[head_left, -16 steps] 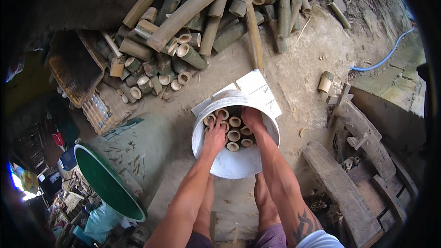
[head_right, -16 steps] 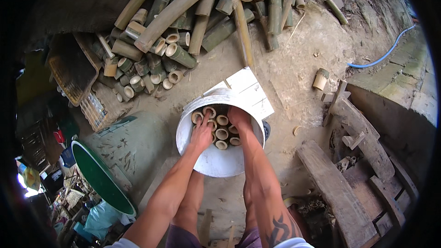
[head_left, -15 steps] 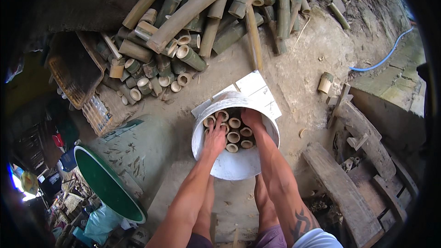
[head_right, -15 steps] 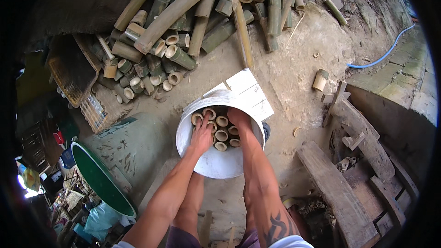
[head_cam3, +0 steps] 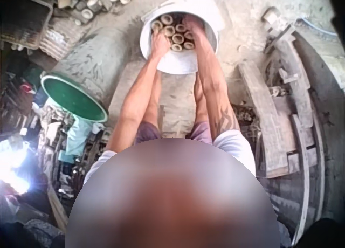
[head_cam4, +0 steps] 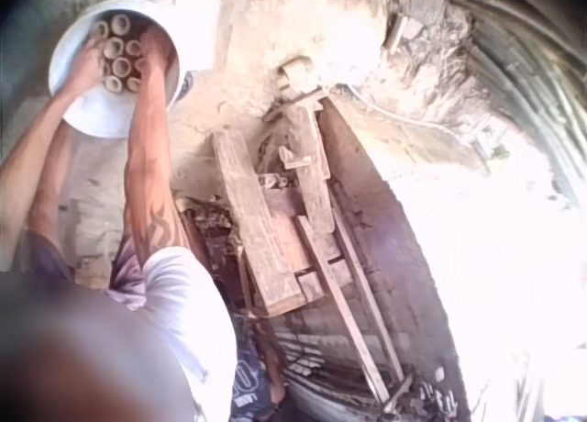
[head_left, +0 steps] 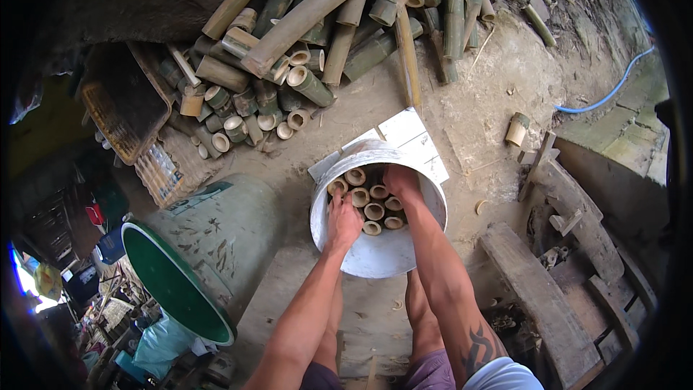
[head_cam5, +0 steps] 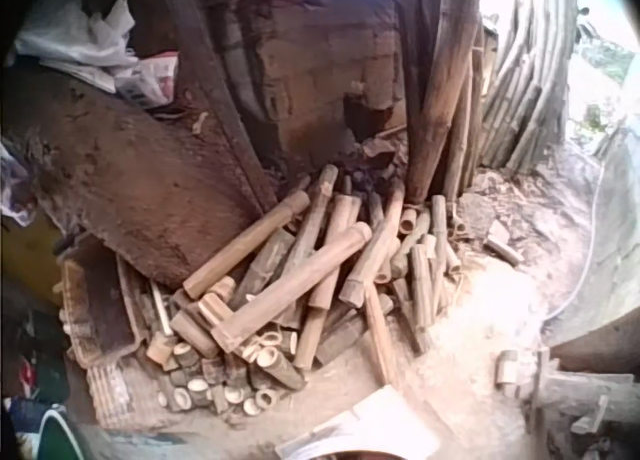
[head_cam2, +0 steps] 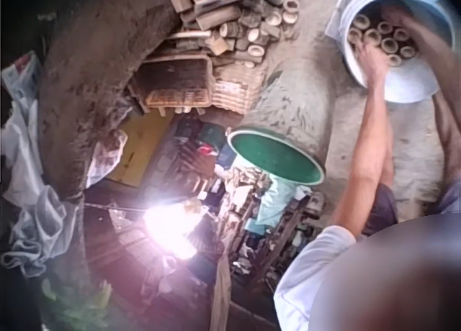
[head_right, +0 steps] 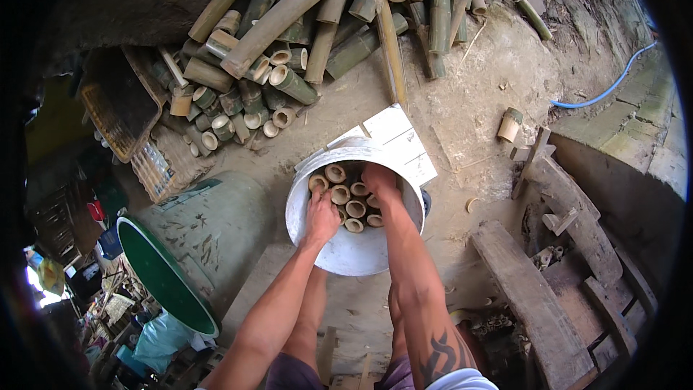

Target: The person moves a green bucket, then repeatedly picks up short bamboo segments from a wall-mounted rack, dips them into a white bucket of liquid, and returns them to the rack. The process is repeated multiple times with different pieces.

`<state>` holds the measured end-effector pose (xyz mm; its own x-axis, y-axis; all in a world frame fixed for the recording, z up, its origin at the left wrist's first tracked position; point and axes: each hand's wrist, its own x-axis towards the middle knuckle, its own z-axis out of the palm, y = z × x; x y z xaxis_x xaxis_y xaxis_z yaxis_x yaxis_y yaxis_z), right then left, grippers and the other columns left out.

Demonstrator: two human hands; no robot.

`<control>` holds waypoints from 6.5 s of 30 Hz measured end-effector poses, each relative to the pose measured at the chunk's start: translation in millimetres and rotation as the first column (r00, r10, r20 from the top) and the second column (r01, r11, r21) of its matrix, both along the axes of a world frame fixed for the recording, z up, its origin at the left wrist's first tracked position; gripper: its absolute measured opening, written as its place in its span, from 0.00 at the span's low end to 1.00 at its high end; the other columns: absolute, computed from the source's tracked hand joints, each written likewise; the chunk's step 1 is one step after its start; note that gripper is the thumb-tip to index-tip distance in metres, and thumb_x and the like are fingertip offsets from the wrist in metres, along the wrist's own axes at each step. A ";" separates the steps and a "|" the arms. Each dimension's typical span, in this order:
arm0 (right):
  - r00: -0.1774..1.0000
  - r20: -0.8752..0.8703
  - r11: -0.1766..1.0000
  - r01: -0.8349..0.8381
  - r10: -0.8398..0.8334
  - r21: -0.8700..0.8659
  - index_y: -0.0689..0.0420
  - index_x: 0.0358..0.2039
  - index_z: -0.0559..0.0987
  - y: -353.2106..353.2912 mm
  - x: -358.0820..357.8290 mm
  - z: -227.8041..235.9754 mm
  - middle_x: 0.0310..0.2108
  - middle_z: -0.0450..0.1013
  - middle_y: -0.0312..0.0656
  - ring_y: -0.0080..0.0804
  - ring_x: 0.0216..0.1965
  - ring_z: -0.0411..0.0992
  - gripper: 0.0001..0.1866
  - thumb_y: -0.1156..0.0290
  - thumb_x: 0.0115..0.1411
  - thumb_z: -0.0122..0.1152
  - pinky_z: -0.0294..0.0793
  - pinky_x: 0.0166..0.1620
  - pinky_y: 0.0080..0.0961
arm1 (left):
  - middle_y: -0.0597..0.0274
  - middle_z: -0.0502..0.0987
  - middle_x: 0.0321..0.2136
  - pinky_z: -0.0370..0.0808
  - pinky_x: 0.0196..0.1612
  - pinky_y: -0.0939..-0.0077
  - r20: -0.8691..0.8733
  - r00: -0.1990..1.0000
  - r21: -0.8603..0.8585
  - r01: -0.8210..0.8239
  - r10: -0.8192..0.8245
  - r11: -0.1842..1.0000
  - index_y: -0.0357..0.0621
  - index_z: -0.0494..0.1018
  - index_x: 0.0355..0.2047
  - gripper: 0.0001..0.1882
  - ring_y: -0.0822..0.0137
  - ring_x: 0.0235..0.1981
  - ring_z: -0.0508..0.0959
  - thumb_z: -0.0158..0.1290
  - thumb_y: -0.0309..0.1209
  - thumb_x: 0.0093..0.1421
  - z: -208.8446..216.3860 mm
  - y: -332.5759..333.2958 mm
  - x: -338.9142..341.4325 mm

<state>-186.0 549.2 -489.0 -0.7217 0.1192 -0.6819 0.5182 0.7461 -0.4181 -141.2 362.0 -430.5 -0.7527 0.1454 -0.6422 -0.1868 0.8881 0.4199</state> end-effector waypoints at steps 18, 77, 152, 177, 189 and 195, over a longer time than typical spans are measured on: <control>0.978 -0.159 0.990 0.131 -0.136 -0.047 0.61 0.45 0.83 -4.3 -8.5 -9.7 0.44 0.81 0.55 0.49 0.48 0.79 0.19 0.61 0.62 0.56 0.76 0.54 0.37 | 0.32 0.60 0.65 0.66 0.65 0.52 0.166 0.964 -0.013 -0.209 0.208 0.978 0.30 0.65 0.60 0.27 0.35 0.64 0.64 0.51 0.27 0.61 5.5 -12.4 6.4; 0.890 0.450 0.997 -0.080 0.074 -0.006 0.63 0.46 0.82 7.7 92.6 19.4 0.51 0.77 0.59 0.54 0.54 0.76 0.19 0.66 0.57 0.61 0.77 0.56 0.43 | 0.32 0.66 0.62 0.62 0.68 0.55 0.267 0.827 -0.066 -0.497 0.495 0.865 0.29 0.64 0.62 0.31 0.38 0.64 0.64 0.51 0.33 0.61 -11.5 7.7 49.4; 0.962 -0.027 0.956 0.268 -0.273 -0.122 0.66 0.56 0.74 -7.0 70.5 28.6 0.54 0.71 0.66 0.64 0.54 0.71 0.25 0.68 0.59 0.53 0.72 0.58 0.48 | 0.27 0.47 0.69 0.74 0.58 0.49 -0.126 0.983 -0.155 0.115 -0.136 0.981 0.50 0.52 0.72 0.49 0.34 0.61 0.68 0.65 0.32 0.53 -12.6 73.6 -17.0; 0.897 -0.122 0.902 0.405 -0.424 -0.152 0.66 0.51 0.77 -5.5 91.4 85.1 0.46 0.78 0.56 0.45 0.42 0.81 0.19 0.66 0.64 0.59 0.78 0.47 0.36 | 0.40 0.77 0.46 0.73 0.56 0.55 -0.178 0.927 0.328 -0.260 0.330 0.908 0.33 0.77 0.46 0.18 0.38 0.50 0.75 0.52 0.21 0.54 -26.5 49.8 -36.4; 0.820 -0.265 0.860 0.467 -0.508 -0.205 0.62 0.52 0.77 9.1 66.7 149.9 0.46 0.75 0.57 0.56 0.51 0.72 0.15 0.71 0.70 0.48 0.70 0.57 0.43 | 0.63 0.78 0.42 0.74 0.35 0.81 0.372 0.680 0.506 -0.719 0.631 0.477 0.33 0.76 0.44 0.12 0.75 0.36 0.78 0.51 0.15 0.60 127.9 -24.5 14.0; 0.806 0.382 0.601 0.592 -0.452 -0.537 0.56 0.61 0.76 54.2 29.5 202.5 0.52 0.78 0.40 0.28 0.52 0.74 0.19 0.67 0.72 0.51 0.74 0.55 0.28 | 0.60 0.80 0.48 0.80 0.48 0.72 0.664 0.493 0.507 -0.850 0.563 0.146 0.37 0.76 0.52 0.17 0.68 0.46 0.81 0.54 0.14 0.63 157.3 -52.6 25.5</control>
